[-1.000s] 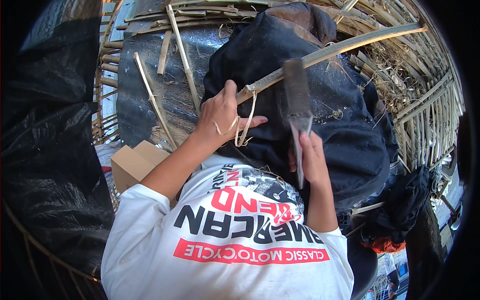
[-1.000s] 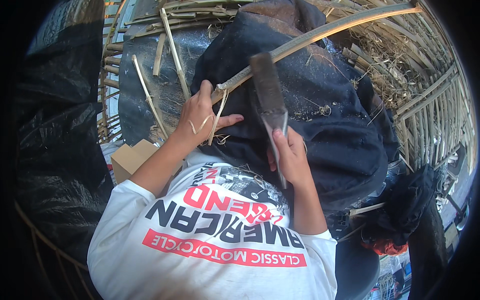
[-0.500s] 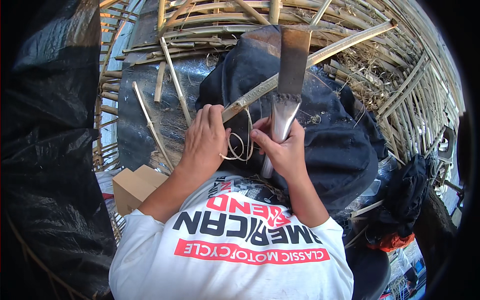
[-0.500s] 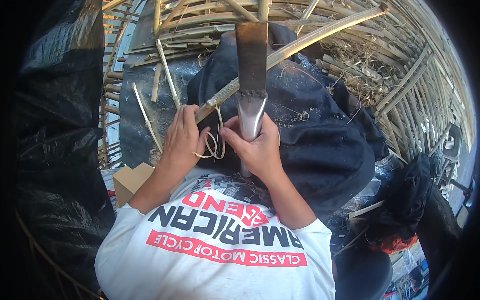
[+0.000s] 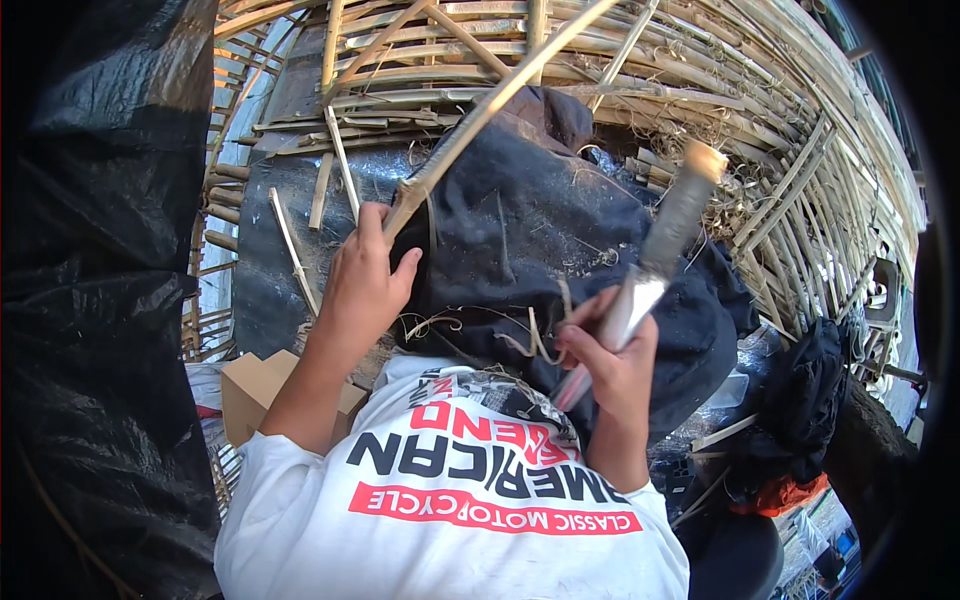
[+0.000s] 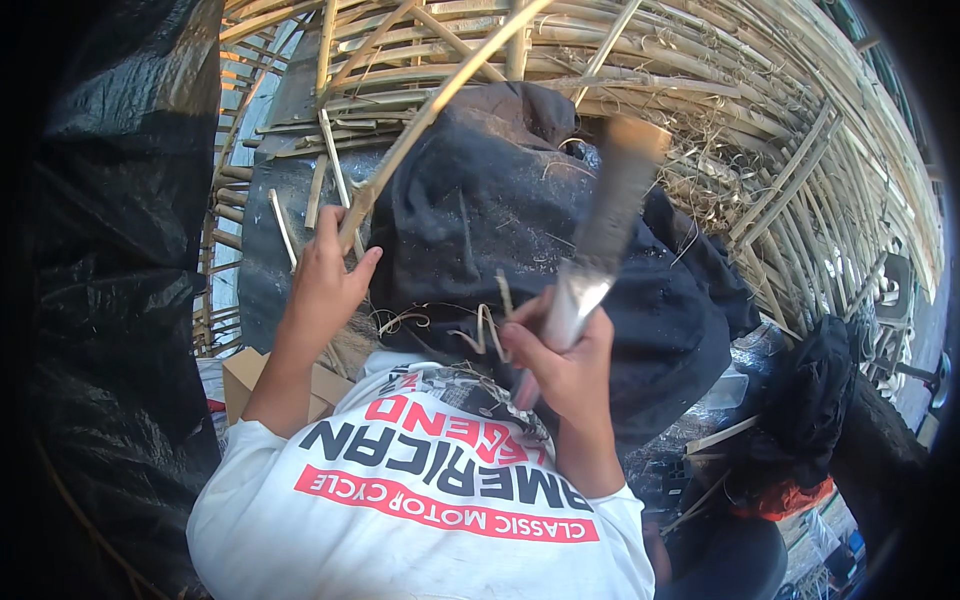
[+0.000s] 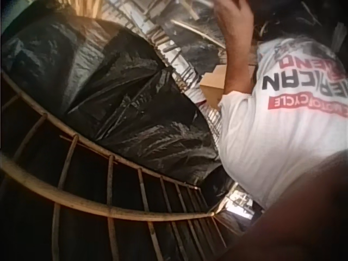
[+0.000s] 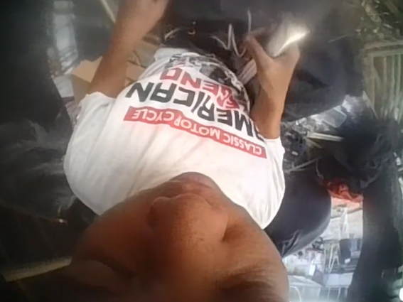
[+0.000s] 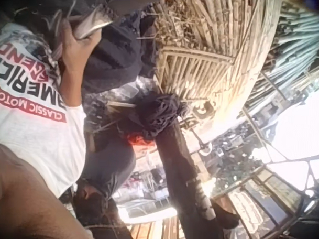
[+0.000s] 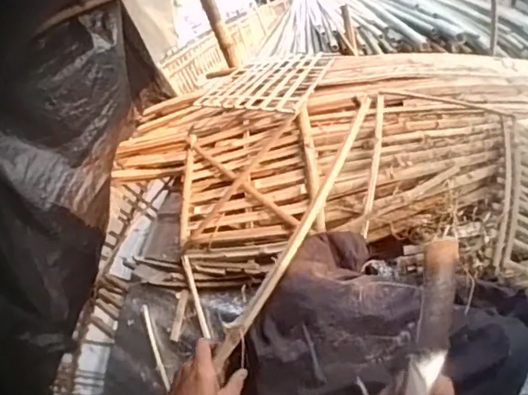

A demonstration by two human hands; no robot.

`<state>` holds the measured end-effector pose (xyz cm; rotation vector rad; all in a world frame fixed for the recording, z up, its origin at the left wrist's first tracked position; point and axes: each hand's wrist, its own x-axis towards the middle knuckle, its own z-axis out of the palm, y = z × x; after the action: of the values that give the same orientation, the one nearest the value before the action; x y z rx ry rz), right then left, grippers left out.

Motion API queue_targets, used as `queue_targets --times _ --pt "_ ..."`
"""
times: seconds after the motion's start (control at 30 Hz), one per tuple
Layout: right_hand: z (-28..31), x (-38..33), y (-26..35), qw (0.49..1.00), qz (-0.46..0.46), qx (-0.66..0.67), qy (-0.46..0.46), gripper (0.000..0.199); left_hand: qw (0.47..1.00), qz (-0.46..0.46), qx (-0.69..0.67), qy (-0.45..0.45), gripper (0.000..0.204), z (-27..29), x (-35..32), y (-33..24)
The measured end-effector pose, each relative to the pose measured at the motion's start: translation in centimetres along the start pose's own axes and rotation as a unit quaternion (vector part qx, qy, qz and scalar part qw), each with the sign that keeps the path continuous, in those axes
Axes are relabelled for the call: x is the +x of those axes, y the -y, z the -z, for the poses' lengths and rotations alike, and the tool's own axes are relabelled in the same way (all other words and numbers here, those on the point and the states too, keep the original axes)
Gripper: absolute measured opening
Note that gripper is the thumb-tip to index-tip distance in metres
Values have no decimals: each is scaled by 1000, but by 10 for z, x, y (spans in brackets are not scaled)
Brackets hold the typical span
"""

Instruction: The person uses a blade to shave a thin strip from a long piece of bamboo, repeatedly sliding the tool along the wood to smooth it and remove material.

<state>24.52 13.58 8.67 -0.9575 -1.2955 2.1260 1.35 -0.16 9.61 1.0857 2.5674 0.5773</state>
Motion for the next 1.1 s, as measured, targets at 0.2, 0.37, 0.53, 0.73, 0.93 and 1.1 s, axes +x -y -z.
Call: queue_targets --times 0.2,0.37,0.53,0.73,0.93,1.1 --pt "137 -22 29 899 202 -210 -326 29 990 21 -141 -19 35 17 5 -20" --pt "228 -84 66 667 159 -512 -517 46 989 -101 -99 -46 36 -7 12 -20" --pt "229 -81 30 672 179 -536 -479 43 987 -144 10 -68 44 -26 12 -19" --pt "163 -40 9 870 70 -317 -371 20 975 -186 64 -99 51 -31 10 -18" --pt "107 1 -1 960 71 -244 -121 13 984 -150 91 -42 60 -46 6 9" --pt "88 25 -14 986 42 -146 -69 13 986 -129 108 -12 66 -59 5 40"
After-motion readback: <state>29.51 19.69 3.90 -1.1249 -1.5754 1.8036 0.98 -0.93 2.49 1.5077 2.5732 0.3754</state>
